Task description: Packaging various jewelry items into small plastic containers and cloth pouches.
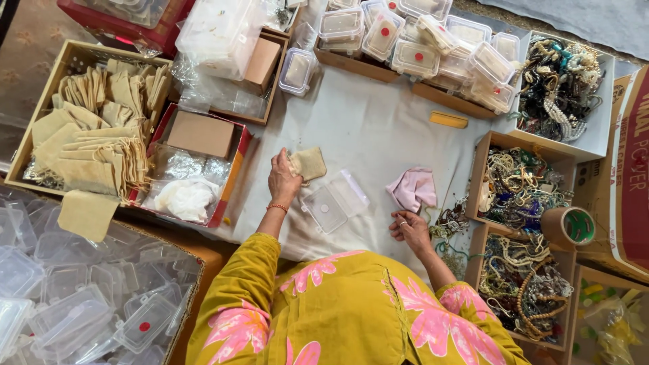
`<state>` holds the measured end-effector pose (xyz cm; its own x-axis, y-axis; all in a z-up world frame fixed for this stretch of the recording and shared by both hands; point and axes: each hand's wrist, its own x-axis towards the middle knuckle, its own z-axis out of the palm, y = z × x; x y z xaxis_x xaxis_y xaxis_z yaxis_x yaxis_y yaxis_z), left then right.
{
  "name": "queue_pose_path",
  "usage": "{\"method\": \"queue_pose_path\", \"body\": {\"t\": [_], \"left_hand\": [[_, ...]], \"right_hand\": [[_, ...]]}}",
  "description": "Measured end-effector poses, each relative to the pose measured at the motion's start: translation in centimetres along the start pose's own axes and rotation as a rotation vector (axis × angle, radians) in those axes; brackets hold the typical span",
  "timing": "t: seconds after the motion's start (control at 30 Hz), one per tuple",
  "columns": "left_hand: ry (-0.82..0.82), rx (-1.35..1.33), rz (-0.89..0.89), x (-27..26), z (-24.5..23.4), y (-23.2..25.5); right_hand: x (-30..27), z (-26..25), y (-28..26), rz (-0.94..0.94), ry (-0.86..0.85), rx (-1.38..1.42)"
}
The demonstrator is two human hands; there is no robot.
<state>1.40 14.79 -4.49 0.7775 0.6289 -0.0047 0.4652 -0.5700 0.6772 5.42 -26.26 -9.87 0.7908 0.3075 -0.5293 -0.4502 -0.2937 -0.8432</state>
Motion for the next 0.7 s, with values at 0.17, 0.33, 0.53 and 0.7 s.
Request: {"method": "queue_pose_path", "body": {"t": [0.17, 0.33, 0.53, 0.7], "left_hand": [[-0.09, -0.051, -0.138, 0.3, -0.5, 1.2], [-0.19, -0.286, -0.113, -0.3, -0.6, 3.2], [-0.366, -0.448, 0.021, -4.9, -0.9, 9.7], [-0.552, -0.58, 0.201, -10.5, 0.1, 14.6]], "right_hand": [[-0.2, -0.1, -0.3, 0.007, -0.005, -0.008], [-0.9, 0.1, -1.5, 0.04, -0.028, -0.029], [-3.3, 2.8, -6.9, 0.0, -0.11, -0.096], [-6.7, 5.7, -13.4, -0.082, -0.272, 0.097]]}}
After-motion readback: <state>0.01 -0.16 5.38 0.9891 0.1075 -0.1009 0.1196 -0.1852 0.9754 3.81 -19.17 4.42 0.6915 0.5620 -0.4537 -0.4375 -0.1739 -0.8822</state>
